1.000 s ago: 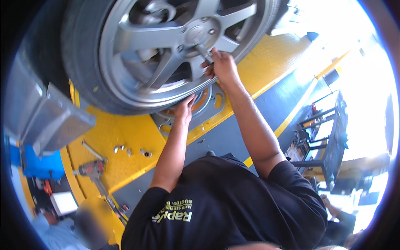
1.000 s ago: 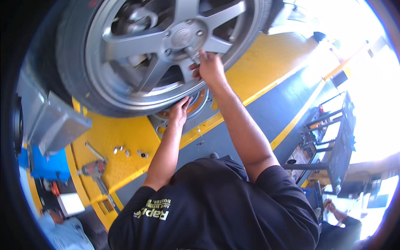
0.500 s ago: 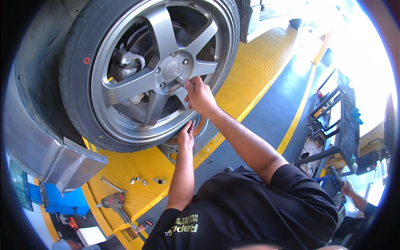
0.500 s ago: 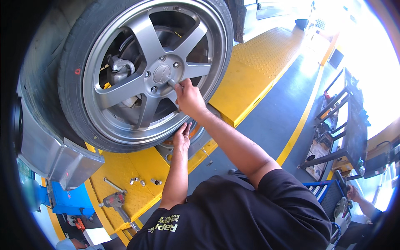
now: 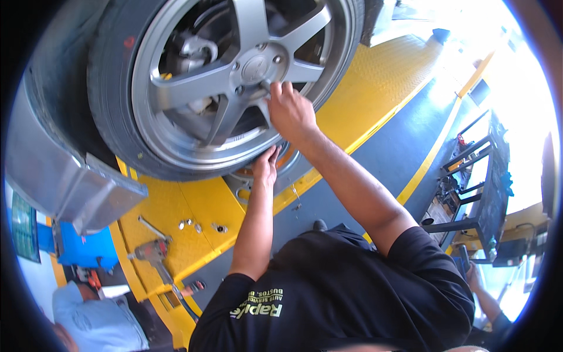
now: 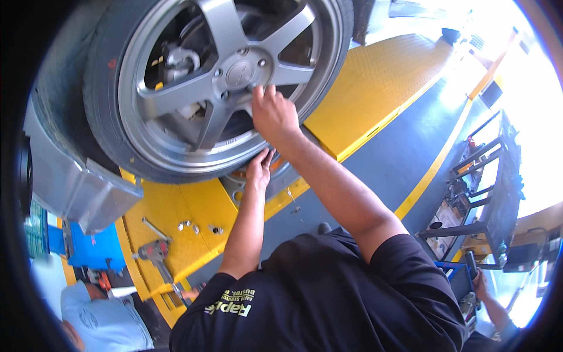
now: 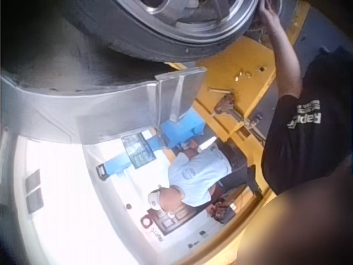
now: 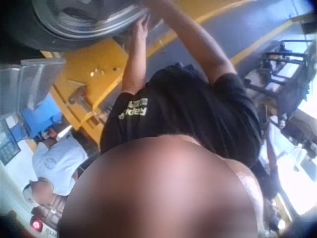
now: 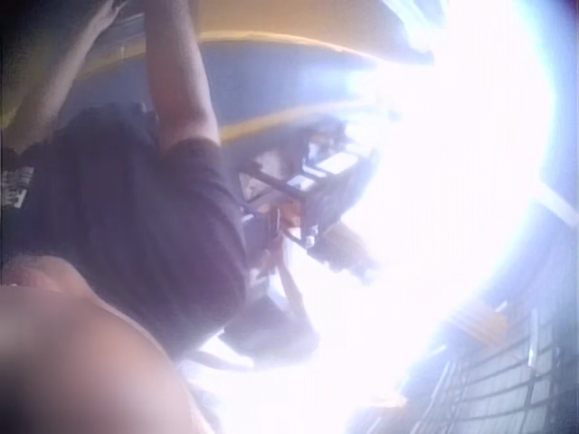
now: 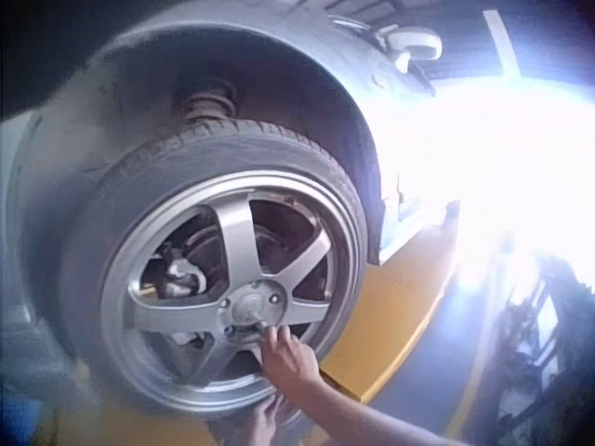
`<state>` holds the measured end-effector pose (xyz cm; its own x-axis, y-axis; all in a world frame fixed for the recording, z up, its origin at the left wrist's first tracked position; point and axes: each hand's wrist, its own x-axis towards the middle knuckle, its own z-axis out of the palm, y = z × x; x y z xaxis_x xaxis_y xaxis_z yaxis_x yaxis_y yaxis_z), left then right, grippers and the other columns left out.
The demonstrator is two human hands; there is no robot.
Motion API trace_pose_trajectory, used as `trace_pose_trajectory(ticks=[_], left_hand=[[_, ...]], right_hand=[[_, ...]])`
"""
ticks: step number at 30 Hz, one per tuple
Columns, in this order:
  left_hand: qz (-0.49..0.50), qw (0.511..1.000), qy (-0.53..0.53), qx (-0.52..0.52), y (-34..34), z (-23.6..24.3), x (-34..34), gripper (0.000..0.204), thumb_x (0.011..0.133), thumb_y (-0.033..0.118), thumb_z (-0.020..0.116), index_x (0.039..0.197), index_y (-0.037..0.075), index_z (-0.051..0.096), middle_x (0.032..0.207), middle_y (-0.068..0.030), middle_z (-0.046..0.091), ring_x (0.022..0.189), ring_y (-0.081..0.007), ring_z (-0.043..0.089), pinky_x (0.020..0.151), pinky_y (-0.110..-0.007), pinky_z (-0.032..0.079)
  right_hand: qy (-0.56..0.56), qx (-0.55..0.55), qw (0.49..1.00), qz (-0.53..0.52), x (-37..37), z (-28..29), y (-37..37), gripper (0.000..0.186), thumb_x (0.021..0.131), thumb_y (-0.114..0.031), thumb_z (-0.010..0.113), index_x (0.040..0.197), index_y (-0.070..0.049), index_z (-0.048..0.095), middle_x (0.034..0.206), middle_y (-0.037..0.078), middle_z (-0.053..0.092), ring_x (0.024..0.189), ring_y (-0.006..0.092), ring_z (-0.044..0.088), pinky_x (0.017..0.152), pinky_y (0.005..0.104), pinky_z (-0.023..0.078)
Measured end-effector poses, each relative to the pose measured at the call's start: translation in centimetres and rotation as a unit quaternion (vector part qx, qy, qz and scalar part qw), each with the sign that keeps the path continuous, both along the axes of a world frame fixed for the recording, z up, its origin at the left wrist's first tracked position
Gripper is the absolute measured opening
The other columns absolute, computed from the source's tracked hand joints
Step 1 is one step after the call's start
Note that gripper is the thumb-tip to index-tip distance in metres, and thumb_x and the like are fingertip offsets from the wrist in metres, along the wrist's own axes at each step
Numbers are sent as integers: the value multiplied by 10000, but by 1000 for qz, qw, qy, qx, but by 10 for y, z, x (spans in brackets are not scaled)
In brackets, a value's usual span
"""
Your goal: The person removes the brake caliper from the wheel hub using a pneumatic impact wrench and a wrench. Then, the person lifts a tire and mounts it onto the hub, secures it with lug nuts by hand, and tightens them with the impact wrench. Finally, the person attaches a wheel alignment sensor to the wheel.
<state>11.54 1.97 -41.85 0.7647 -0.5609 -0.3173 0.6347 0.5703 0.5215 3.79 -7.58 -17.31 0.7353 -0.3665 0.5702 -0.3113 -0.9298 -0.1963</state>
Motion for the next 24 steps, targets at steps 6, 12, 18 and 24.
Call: trace_pose_trajectory(ticks=[6,12,18,24], left_hand=[[20,1000,-1,8,2,9,-11,351,890,-143,693,1222,-52,626,1232,-153,657,1092,-276,694,983,-405,638],[34,997,72,11,-6,18,-17,363,883,-137,687,1210,-133,531,1326,-254,574,1215,-345,621,1145,-453,536],[13,992,-7,129,7,35,-19,235,866,-51,779,1042,-43,623,1164,-192,682,1043,-280,733,862,-286,675],[-126,956,-126,233,58,75,-40,350,960,268,770,1116,-19,645,913,-136,705,737,-192,740,625,-291,668]], right_hand=[[-128,723,670,111,13,0,-22,423,1058,-376,616,1189,11,509,755,32,601,553,108,509,466,284,430],[29,46,998,-40,12,-12,-19,400,1058,-436,548,1239,-81,507,981,274,742,918,484,727,782,566,571],[-150,740,650,89,19,-1,-24,306,1078,-327,602,921,-83,506,695,-19,412,513,44,333,418,201,216],[-53,612,783,95,1,11,-21,285,1084,-339,592,1010,-71,528,717,-14,460,508,47,333,435,221,234]])
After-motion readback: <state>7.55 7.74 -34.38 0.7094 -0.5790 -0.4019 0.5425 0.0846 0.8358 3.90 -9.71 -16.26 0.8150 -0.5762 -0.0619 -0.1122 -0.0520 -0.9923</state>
